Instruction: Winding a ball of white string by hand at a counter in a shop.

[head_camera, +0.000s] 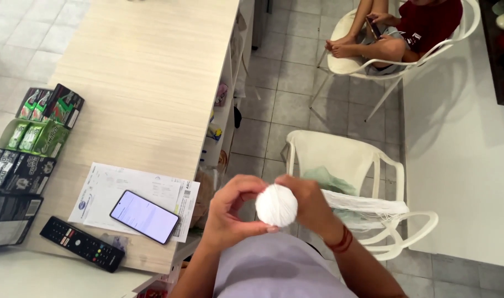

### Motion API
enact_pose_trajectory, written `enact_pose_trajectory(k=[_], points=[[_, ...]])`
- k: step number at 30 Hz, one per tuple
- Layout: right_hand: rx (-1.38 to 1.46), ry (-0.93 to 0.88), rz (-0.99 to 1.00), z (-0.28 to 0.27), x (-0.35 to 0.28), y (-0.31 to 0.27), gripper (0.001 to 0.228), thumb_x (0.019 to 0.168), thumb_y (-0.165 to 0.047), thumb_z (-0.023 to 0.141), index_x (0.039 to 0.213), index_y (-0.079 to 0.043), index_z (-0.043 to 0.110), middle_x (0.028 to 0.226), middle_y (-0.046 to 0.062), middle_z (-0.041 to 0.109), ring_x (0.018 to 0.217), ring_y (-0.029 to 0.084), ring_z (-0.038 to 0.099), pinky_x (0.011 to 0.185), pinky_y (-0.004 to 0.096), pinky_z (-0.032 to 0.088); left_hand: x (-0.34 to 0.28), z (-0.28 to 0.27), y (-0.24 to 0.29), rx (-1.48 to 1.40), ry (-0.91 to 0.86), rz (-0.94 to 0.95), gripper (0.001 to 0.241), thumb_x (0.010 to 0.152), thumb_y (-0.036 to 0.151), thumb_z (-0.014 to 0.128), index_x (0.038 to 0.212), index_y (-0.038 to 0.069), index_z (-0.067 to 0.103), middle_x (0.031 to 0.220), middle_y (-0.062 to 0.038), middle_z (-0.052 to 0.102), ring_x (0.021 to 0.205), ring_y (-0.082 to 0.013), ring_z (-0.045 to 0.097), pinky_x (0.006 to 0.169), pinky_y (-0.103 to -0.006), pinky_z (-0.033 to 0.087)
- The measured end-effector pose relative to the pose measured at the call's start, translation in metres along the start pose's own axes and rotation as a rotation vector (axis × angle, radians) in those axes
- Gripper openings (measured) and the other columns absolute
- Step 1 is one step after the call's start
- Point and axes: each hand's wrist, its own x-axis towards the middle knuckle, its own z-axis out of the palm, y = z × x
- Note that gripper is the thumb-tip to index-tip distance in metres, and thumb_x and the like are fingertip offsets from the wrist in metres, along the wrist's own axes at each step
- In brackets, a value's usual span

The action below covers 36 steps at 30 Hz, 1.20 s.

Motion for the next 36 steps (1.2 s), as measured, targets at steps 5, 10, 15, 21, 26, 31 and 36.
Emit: enact_pose_trajectory(k=[5,10,15,21,26,31,36], points=[[-0.248,-0.141,-0.085,-0.004,-0.031,-0.029,0.017,0.097,-0.009,0.059,0.081,-0.008,0.054,0.066,0.006,0.052,0.051,0.024,0.047,0.045,0.039,0.034,0.007,-0.010,-0.007,0.242,0.102,-0.001,0.076,0.070,0.022,0.094,0.136,0.005,0.060,0.120,-0.012,0.062,0.111,-0.0198,0.065,0.096,-0.0284,0.060],[-0.226,-0.094,-0.233,-0.053,-0.001,-0.075,0.014,0.097,-0.011,0.069,0.089,-0.005,0.058,0.064,0.002,0.042,0.050,0.018,0.035,0.044,0.031,0.033,0.011,-0.017,-0.012,0.361,0.058,-0.030,0.062,0.071,0.024,0.094,0.126,0.010,0.069,0.117,-0.007,0.064,0.107,-0.0181,0.066,0.092,-0.0280,0.059],[-0.170,0.099,-0.187,-0.043,0.025,-0.029,0.015,0.098,-0.023,0.066,0.091,-0.013,0.075,0.062,0.002,0.056,0.048,0.024,0.058,0.046,0.031,0.050,0.005,-0.009,-0.009,0.069,-0.093,-0.114,0.067,0.058,0.012,0.099,0.118,-0.002,0.074,0.107,-0.018,0.070,0.099,-0.0285,0.072,0.089,-0.0396,0.062],[-0.103,0.068,-0.041,0.001,0.008,-0.025,0.023,0.101,-0.028,0.061,0.088,-0.011,0.068,0.064,0.005,0.061,0.053,0.026,0.065,0.051,0.032,0.052,0.002,-0.011,-0.016,-0.128,0.002,-0.124,0.072,0.058,0.011,0.101,0.121,-0.006,0.071,0.111,-0.018,0.068,0.097,-0.0214,0.068,0.089,-0.0343,0.061],[-0.277,-0.118,0.070,0.006,-0.037,-0.039,0.014,0.102,-0.016,0.058,0.093,-0.009,0.066,0.069,0.007,0.064,0.061,0.030,0.069,0.052,0.037,0.057,0.009,-0.012,-0.028,-0.025,0.098,-0.079,0.074,0.062,0.009,0.099,0.125,-0.008,0.067,0.114,-0.017,0.066,0.100,-0.0214,0.070,0.093,-0.0336,0.061],[-0.458,-0.084,0.114,-0.033,-0.046,-0.055,0.016,0.100,-0.019,0.063,0.086,-0.011,0.062,0.066,0.003,0.058,0.060,0.027,0.067,0.051,0.035,0.055,0.020,0.015,-0.039,0.106,0.021,-0.049,0.066,0.064,0.013,0.099,0.120,-0.006,0.070,0.112,-0.016,0.067,0.101,-0.0274,0.073,0.091,-0.0356,0.062],[-0.528,0.015,0.130,-0.083,-0.060,-0.042,0.014,0.097,-0.026,0.068,0.088,-0.015,0.069,0.068,0.001,0.053,0.056,0.025,0.060,0.054,0.033,0.053,0.039,0.055,-0.051,0.149,-0.233,-0.182,0.062,0.067,0.007,0.096,0.122,-0.003,0.070,0.112,-0.016,0.066,0.097,-0.0297,0.073,0.091,-0.0378,0.062]])
